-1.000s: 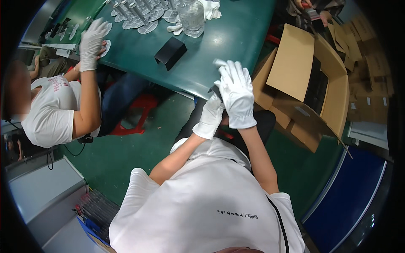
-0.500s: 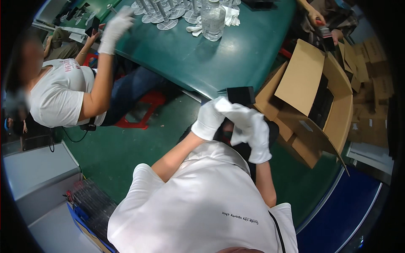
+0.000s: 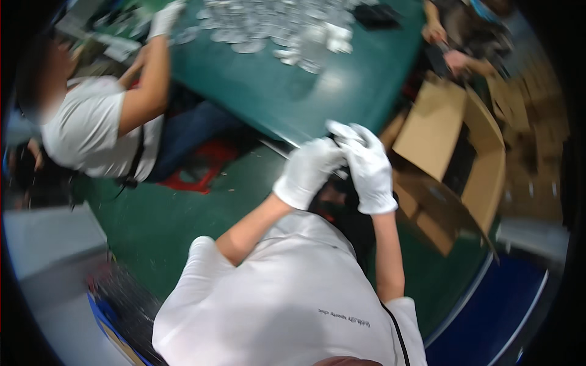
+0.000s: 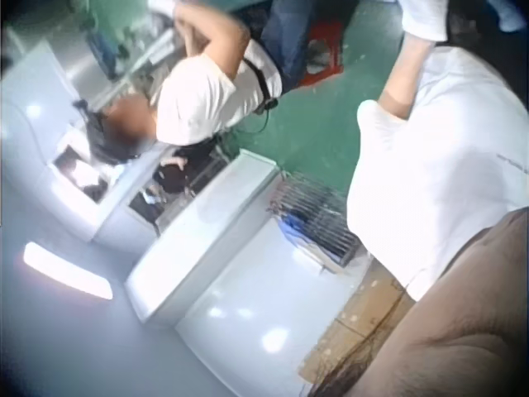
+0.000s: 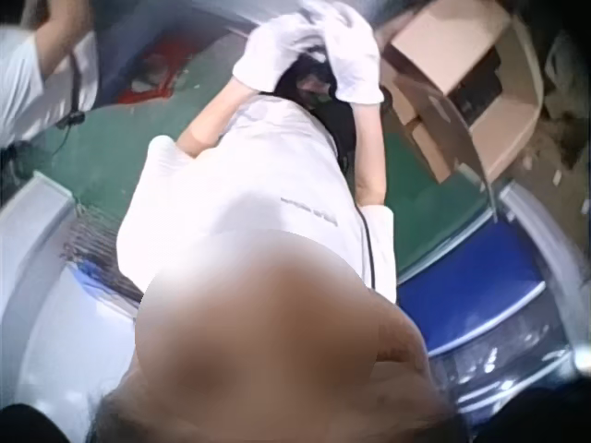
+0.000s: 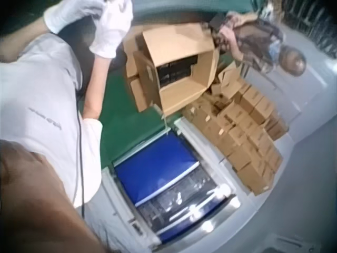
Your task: The person wipes the surfaces of small black rectangular components using a white cloth. They handle the items one at a time, turning them over to clean all sides, and place the finished units into a cardboard box on the table.
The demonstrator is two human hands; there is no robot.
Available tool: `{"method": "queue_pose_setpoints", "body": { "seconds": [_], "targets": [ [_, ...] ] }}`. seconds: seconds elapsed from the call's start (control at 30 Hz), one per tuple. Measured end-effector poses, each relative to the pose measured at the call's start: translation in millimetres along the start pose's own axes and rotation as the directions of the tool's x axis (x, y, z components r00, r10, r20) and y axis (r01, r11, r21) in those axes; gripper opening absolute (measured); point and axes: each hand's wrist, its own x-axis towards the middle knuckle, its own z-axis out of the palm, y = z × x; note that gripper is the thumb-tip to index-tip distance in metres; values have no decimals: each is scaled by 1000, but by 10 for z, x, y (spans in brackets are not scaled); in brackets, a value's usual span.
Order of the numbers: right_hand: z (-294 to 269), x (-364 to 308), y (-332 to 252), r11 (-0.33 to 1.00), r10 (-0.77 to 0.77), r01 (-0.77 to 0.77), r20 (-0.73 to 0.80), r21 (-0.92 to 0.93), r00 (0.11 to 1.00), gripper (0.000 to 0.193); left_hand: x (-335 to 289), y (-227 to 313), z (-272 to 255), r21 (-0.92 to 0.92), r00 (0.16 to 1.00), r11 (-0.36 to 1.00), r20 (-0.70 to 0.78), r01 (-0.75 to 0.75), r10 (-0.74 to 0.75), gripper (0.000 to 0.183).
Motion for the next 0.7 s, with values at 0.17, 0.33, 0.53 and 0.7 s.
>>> {"method": "queue_pose_setpoints", "body": {
  "seconds": [0.17, 0.33, 0.53, 0.7],
  "targets": [
    [-118, 59, -236, 991, 88, -63, 233, -116, 968, 30, -90, -39, -58, -228, 1000, 974, -2, -7, 6, 11],
    [-158, -122, 142, 960, -14, 89, 273, -264, 962, 33, -114, -61, 241, -22, 971, 998, -235, -59, 52, 11],
    [-469, -104, 636, 803, 218, -409, 426, 433, 878, 37, -246, -190, 141, -472, 979, 880, -148, 55, -141, 10],
    [-575, -263, 127, 854, 246, -273, 119, 443, 962, 34, -188, -219, -239, -443, 984, 896, 155, -11, 89, 16]
  ]
}}
